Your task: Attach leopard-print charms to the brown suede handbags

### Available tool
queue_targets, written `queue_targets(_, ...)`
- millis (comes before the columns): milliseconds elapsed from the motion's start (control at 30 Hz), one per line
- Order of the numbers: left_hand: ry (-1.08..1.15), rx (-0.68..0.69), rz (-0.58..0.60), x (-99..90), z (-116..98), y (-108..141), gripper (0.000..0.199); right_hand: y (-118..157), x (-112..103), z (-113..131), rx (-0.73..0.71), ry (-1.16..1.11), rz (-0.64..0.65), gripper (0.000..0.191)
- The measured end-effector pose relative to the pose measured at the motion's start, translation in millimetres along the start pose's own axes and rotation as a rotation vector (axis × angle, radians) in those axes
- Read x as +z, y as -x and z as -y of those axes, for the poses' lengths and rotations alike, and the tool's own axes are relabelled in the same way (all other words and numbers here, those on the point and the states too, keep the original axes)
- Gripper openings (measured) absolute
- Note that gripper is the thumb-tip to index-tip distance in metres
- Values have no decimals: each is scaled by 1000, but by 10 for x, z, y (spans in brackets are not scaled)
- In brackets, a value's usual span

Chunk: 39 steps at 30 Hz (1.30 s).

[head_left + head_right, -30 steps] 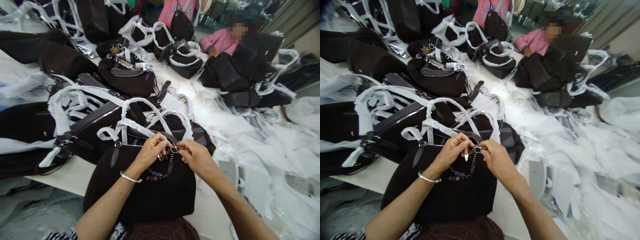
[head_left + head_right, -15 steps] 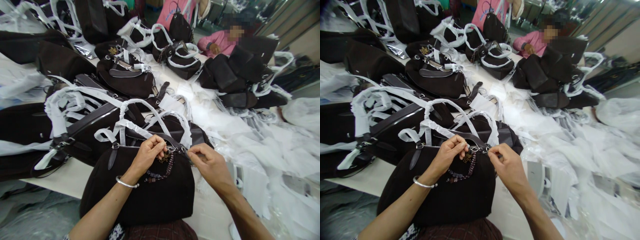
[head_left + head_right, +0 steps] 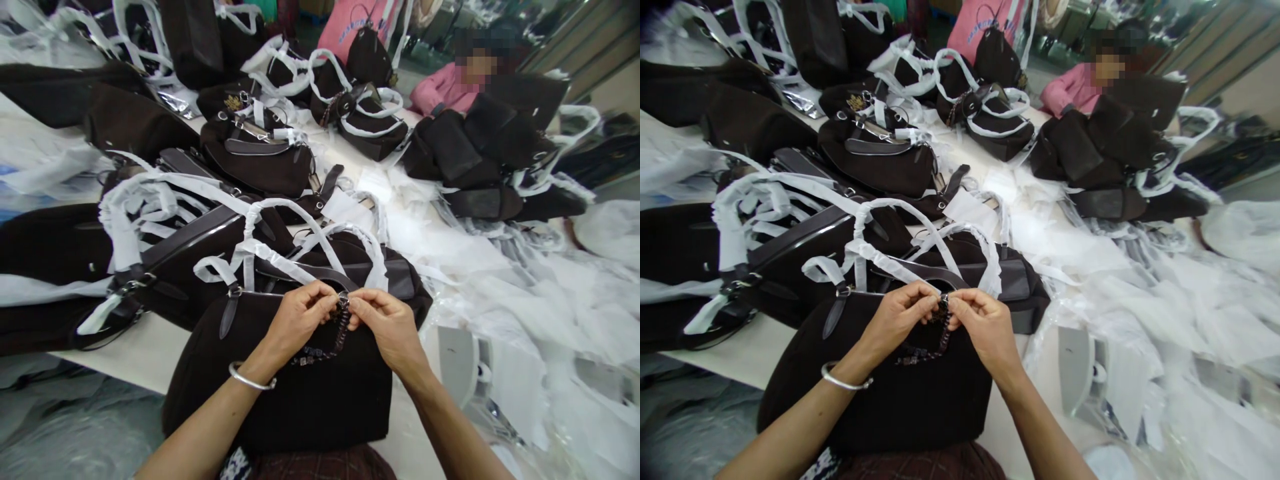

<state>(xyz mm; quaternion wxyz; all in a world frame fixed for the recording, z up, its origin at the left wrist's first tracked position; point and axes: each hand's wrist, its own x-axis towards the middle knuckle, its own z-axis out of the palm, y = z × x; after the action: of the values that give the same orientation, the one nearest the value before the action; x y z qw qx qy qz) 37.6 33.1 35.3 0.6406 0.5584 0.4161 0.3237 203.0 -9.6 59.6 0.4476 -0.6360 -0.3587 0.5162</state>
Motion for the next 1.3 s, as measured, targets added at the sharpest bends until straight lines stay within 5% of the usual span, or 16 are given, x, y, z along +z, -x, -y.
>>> queue_targets(600, -90, 71, 47, 49, -56, 42, 19, 31, -15, 31, 0, 146, 33, 23)
queue_targets(1300, -218, 189, -45, 82, -59, 59, 16, 15, -13, -45, -94, 218, -1, 18)
